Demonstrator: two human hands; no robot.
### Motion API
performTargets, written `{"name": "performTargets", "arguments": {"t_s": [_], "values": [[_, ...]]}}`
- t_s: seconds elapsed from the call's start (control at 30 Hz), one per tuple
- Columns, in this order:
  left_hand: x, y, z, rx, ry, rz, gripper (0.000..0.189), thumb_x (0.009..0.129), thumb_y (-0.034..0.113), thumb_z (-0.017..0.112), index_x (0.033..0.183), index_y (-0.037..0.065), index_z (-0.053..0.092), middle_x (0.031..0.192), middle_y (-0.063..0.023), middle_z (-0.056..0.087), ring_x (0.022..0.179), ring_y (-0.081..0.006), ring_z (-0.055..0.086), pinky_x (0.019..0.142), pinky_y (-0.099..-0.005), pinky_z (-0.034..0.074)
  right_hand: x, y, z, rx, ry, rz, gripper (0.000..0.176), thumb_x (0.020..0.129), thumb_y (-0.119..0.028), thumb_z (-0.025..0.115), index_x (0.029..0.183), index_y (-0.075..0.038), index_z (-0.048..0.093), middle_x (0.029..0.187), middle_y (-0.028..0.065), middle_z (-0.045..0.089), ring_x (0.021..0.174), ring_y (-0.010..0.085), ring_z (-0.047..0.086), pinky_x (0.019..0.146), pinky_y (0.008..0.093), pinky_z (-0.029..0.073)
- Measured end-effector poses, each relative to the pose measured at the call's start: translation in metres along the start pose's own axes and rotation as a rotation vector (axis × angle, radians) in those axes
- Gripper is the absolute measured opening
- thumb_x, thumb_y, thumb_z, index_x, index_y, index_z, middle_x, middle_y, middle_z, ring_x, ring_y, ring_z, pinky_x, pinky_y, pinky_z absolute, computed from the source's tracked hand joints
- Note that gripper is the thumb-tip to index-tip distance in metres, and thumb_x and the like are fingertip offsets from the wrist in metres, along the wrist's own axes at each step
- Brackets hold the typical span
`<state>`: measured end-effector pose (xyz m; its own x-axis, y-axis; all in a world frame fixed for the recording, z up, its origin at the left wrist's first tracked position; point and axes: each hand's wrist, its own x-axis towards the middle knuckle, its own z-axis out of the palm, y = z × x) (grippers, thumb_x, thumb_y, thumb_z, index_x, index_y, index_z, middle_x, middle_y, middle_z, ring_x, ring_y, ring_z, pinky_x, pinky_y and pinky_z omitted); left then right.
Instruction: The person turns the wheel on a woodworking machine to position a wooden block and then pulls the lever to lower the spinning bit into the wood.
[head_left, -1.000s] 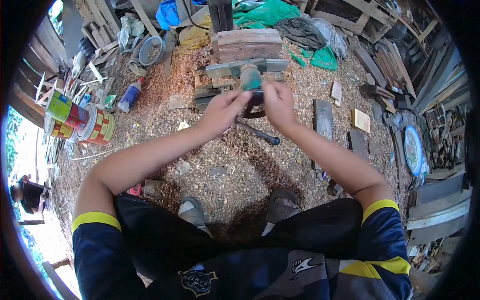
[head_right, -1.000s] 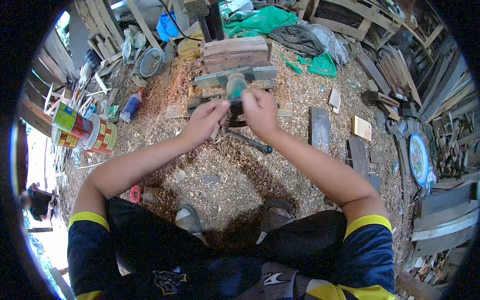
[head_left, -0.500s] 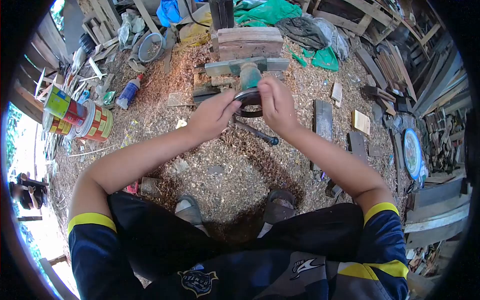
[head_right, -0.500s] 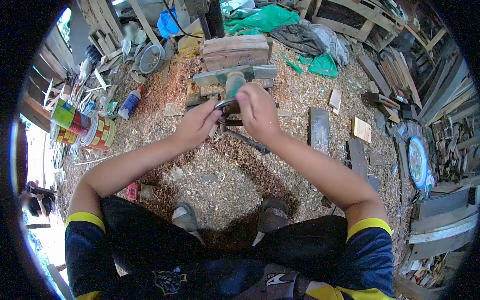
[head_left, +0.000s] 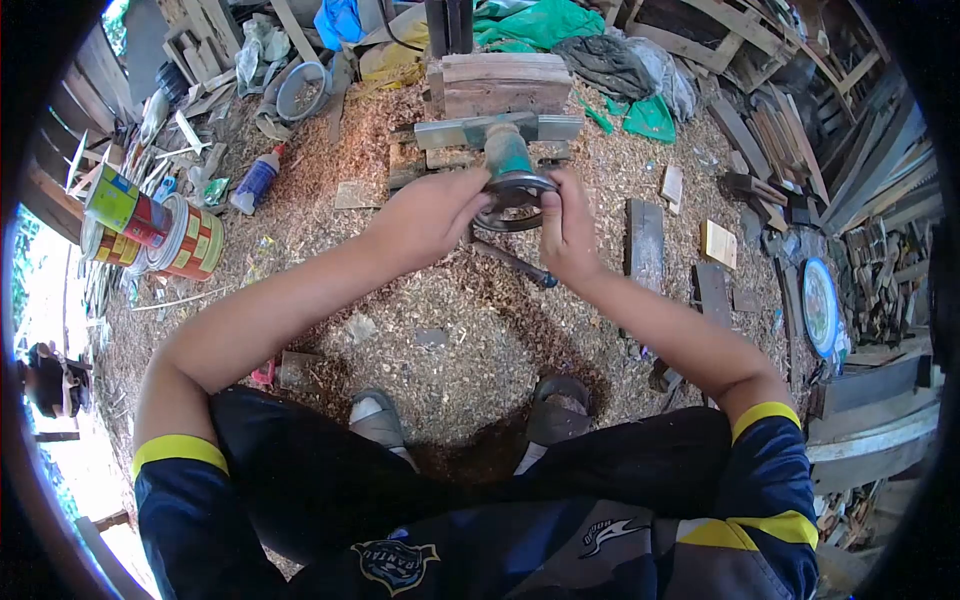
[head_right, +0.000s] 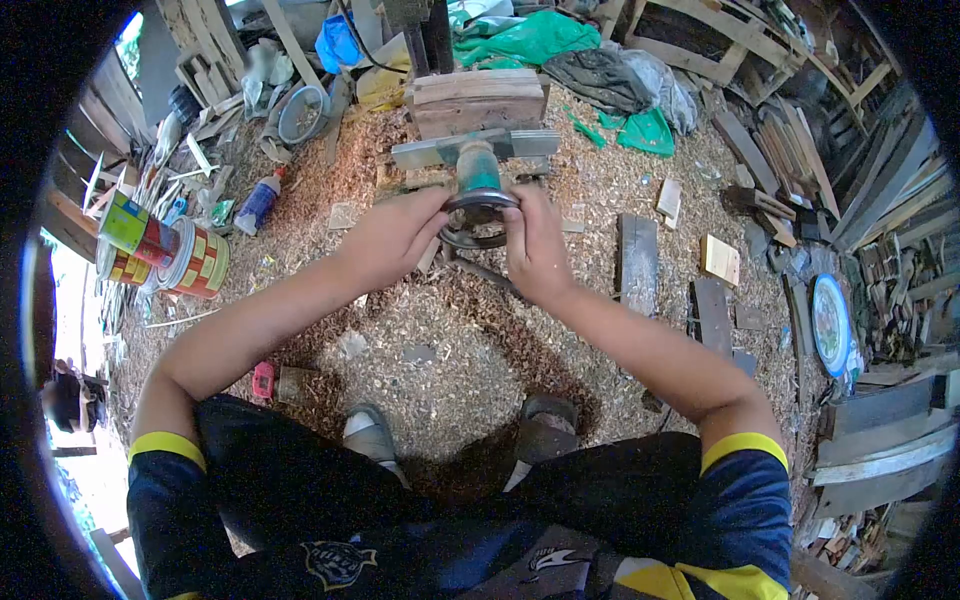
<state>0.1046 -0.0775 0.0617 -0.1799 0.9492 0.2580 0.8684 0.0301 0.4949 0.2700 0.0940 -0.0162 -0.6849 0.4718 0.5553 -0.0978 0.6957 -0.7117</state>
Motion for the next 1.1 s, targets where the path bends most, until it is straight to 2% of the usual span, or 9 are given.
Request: {"name": "performTargets", "arguments": {"t_s": [0.07,0.23,0.47,0.53,0.8,0.93,1.0,1.07,1.1], "values": [[0.024,0.015,-0.006,0.071,0.020,0.087,0.026,0.102,0.024,0.062,0.116,0.003,0.061,0.103,-0.0203,0.066,0.098,-0.0428,0.065,0.085,-0.0489,0.053,-0.030,0.025,0.025,0.142,0.050,0.193,0.029,0.109,-0.023,0.049,0.129,-0.003,0.052,0.112,0.0189,0.060,0.105,0.0384,0.054,0.094,0.0499,0.040],[0.038,0.032,-0.005,0.123,0.197,0.205,0.025,0.102,0.023,0.062,0.117,0.003,0.061,0.104,-0.0202,0.065,0.099,-0.0423,0.065,0.085,-0.0487,0.052,-0.034,0.032,0.012,-0.042,-0.031,0.003,0.034,0.109,-0.029,0.045,0.129,-0.002,0.052,0.117,0.0216,0.056,0.106,0.0398,0.052,0.096,0.0500,0.037],[-0.019,-0.022,-0.003,0.174,0.053,0.119,0.029,0.100,0.026,0.064,0.116,0.002,0.061,0.104,-0.0190,0.064,0.100,-0.0421,0.063,0.086,-0.0514,0.049,0.008,-0.006,-0.028,-0.168,-0.135,-0.188,0.033,0.104,-0.026,0.059,0.128,-0.004,0.053,0.109,0.0203,0.060,0.099,0.0370,0.056,0.095,0.0466,0.040],[-0.017,-0.014,-0.004,0.203,-0.024,0.084,0.030,0.100,0.027,0.064,0.117,0.002,0.060,0.106,-0.0191,0.064,0.099,-0.0420,0.063,0.087,-0.0513,0.049,-0.019,0.014,0.002,0.123,-0.003,0.185,0.031,0.108,-0.022,0.055,0.131,-0.001,0.049,0.109,0.0218,0.061,0.100,0.0372,0.058,0.093,0.0475,0.044],[-0.005,0.000,-0.001,0.205,0.195,0.207,0.029,0.100,0.029,0.064,0.113,0.003,0.062,0.103,-0.0192,0.066,0.097,-0.0420,0.064,0.086,-0.0502,0.049,-0.025,0.012,-0.005,-0.012,-0.197,0.251,0.038,0.104,-0.028,0.063,0.125,0.002,0.050,0.101,0.0258,0.063,0.097,0.0426,0.062,0.086,0.0518,0.047],[-0.010,-0.006,-0.008,0.237,-0.070,0.034,0.025,0.101,0.028,0.063,0.108,0.004,0.063,0.095,-0.0182,0.066,0.094,-0.0417,0.065,0.086,-0.0508,0.049,0.024,-0.013,-0.033,-0.193,-0.091,-0.249,0.025,0.104,-0.019,0.060,0.120,-0.001,0.052,0.091,0.0216,0.061,0.090,0.0417,0.059,0.078,0.0522,0.045],[-0.006,-0.002,-0.004,0.270,0.025,0.077,0.022,0.100,0.027,0.063,0.104,0.005,0.063,0.088,-0.0160,0.066,0.090,-0.0400,0.066,0.082,-0.0512,0.049,0.013,-0.016,-0.022,-0.247,-0.104,-0.210,0.017,0.105,-0.017,0.058,0.113,-0.002,0.054,0.093,0.0212,0.060,0.089,0.0422,0.058,0.080,0.0518,0.044],[0.009,0.011,-0.007,0.243,0.091,0.097,0.022,0.100,0.027,0.064,0.103,0.006,0.063,0.087,-0.0152,0.066,0.088,-0.0391,0.066,0.080,-0.0508,0.049,-0.020,0.010,0.010,0.126,0.109,0.239,0.014,0.104,-0.018,0.057,0.105,-0.003,0.057,0.095,0.0206,0.060,0.090,0.0422,0.057,0.082,0.0501,0.043],[0.020,0.020,-0.011,0.214,0.154,0.126,0.021,0.100,0.027,0.064,0.102,0.006,0.064,0.087,-0.0144,0.066,0.087,-0.0382,0.066,0.077,-0.0504,0.049,-0.034,0.029,0.013,0.003,0.047,0.230,0.013,0.104,-0.017,0.056,0.102,-0.005,0.058,0.096,0.0195,0.060,0.090,0.0420,0.057,0.085,0.0490,0.041]]}}
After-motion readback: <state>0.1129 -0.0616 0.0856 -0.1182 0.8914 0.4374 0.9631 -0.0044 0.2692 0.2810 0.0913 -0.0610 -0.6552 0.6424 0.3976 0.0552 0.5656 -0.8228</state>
